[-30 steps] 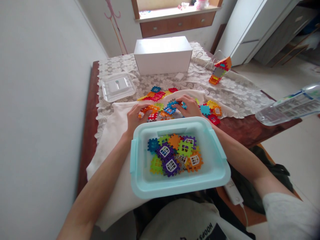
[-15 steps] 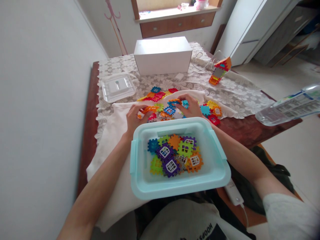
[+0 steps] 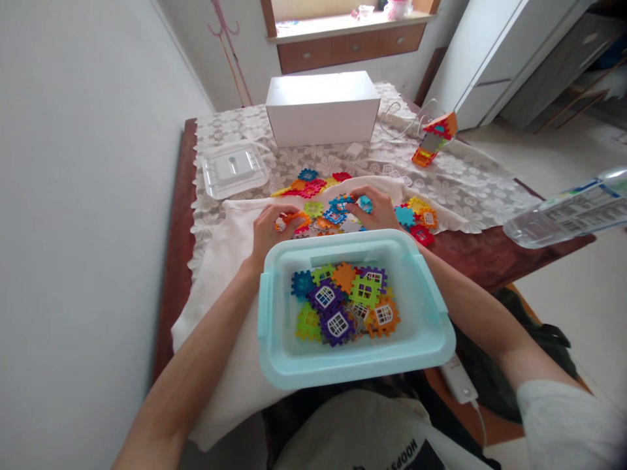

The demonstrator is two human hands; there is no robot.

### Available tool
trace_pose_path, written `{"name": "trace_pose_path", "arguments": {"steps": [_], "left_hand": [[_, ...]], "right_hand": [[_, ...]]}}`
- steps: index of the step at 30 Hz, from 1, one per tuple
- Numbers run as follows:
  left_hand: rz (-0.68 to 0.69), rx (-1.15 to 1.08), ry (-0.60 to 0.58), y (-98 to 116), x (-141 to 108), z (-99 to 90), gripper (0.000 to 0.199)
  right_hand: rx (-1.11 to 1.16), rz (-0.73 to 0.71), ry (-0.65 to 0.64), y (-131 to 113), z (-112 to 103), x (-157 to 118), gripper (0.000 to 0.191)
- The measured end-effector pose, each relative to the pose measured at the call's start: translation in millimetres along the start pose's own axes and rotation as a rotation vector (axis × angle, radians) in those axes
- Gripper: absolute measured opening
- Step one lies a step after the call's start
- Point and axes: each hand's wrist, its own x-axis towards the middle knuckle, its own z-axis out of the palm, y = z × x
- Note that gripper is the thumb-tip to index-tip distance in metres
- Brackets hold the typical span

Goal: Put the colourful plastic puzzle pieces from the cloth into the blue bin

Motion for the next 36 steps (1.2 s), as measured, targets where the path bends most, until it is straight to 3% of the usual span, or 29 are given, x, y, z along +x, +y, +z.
{"name": "trace_pose_path", "arguments": {"steps": [5, 11, 17, 23, 28, 36], "left_hand": [[-0.013, 0.01, -0.073, -4.9, 0.3, 1.0, 0.015], [-0.076, 0.08, -0.3, -6.0, 2.6, 1.5, 0.013], [-0.185, 0.203, -0.206, -9.5, 1.7, 0.9, 0.017], [-0.271, 0.129, -0.192, -7.5, 3.8, -0.7, 0.023], [-0.186, 0.007, -0.084, -5.8, 1.3, 1.6, 0.028], [-0.111, -0.042, -0.073, -9.2, -1.5, 2.8, 0.02]], "right_hand": [[-0.022, -0.046, 0.048, 10.1, 1.5, -0.4, 0.045], [-0.035, -0.027, 0.037, 5.4, 0.0, -0.7, 0.032], [-0.051, -0.026, 0.0, 4.8, -0.6, -2.2, 0.018], [-0.127, -0.062, -0.047, 7.0, -1.3, -2.0, 0.015], [-0.082, 0.005, -0.013, 7.5, -0.7, -0.6, 0.027], [0.008, 0.072, -0.005, 7.9, 1.9, 0.8, 0.042]]}}
